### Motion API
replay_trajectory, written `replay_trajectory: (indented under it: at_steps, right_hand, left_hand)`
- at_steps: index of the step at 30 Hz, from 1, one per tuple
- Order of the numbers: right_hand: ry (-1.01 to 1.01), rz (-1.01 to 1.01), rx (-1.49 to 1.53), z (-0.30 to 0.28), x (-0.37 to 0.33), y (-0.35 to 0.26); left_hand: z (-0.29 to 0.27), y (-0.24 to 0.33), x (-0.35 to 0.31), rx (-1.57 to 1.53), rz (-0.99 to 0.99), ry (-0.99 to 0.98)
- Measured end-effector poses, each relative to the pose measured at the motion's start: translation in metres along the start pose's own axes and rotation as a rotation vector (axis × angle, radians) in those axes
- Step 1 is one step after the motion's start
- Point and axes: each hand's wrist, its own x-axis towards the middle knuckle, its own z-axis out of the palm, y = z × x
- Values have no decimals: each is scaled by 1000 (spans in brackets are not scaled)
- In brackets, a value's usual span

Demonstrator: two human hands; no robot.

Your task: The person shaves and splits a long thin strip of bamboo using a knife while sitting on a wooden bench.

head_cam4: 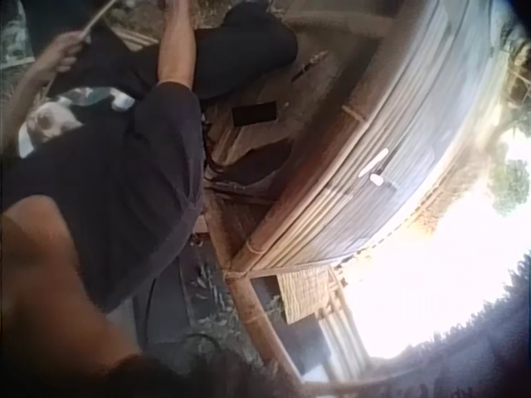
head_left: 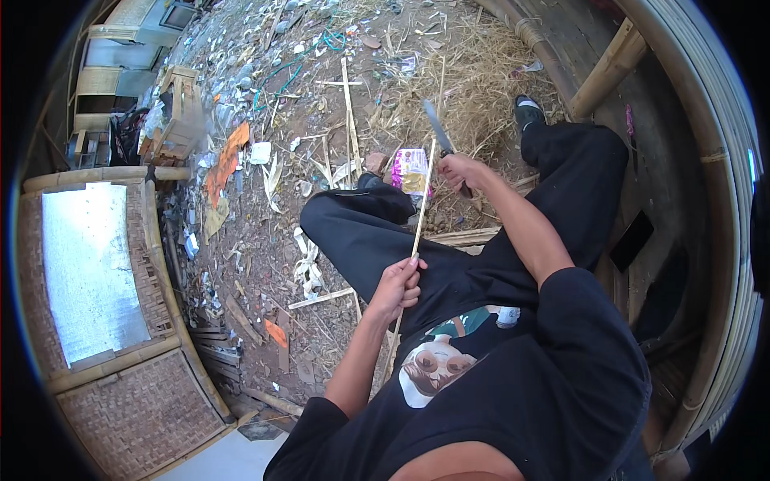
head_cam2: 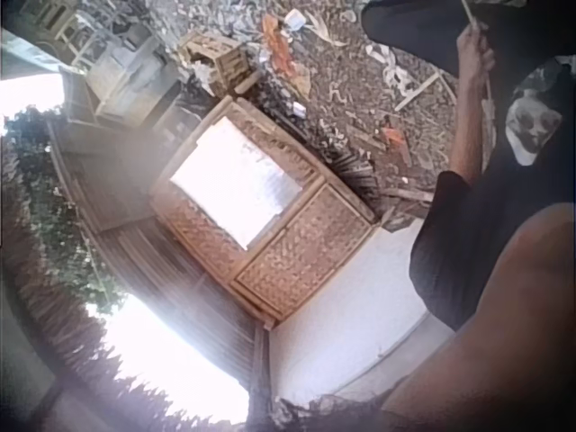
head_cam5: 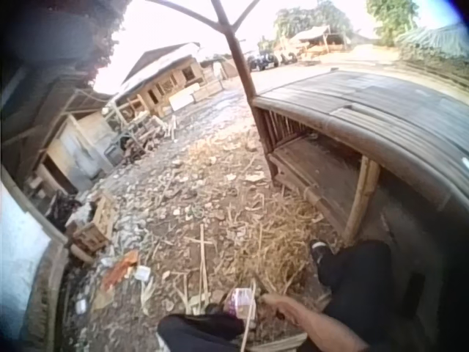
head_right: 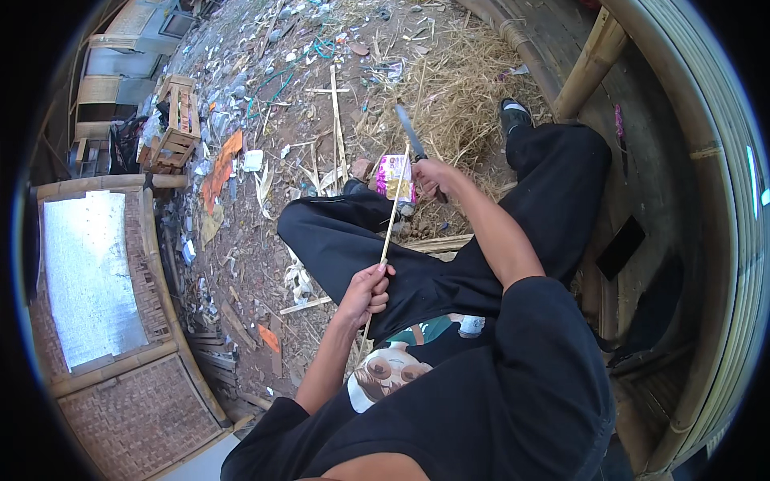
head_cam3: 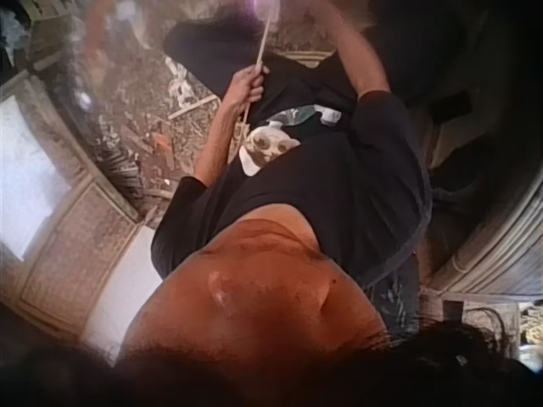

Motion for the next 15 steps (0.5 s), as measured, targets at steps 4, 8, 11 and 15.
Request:
replay_trajectory:
  at_steps: [4,8,11,15]
  right_hand:
    - [336,-193,-97,2,15,11]
    - [233,-327,385,-13,4,-4]
    - [94,-293,847,-15,-14,-22]
    - [230,-159,819,-14,-8,-28]
  left_hand:
    - [2,0,2,-52,21,-18]
    - [2,-2,2,-53,39,-14]
    - [1,-2,3,-47,37,3]
    - [1,-2,2,-33,30,-21]
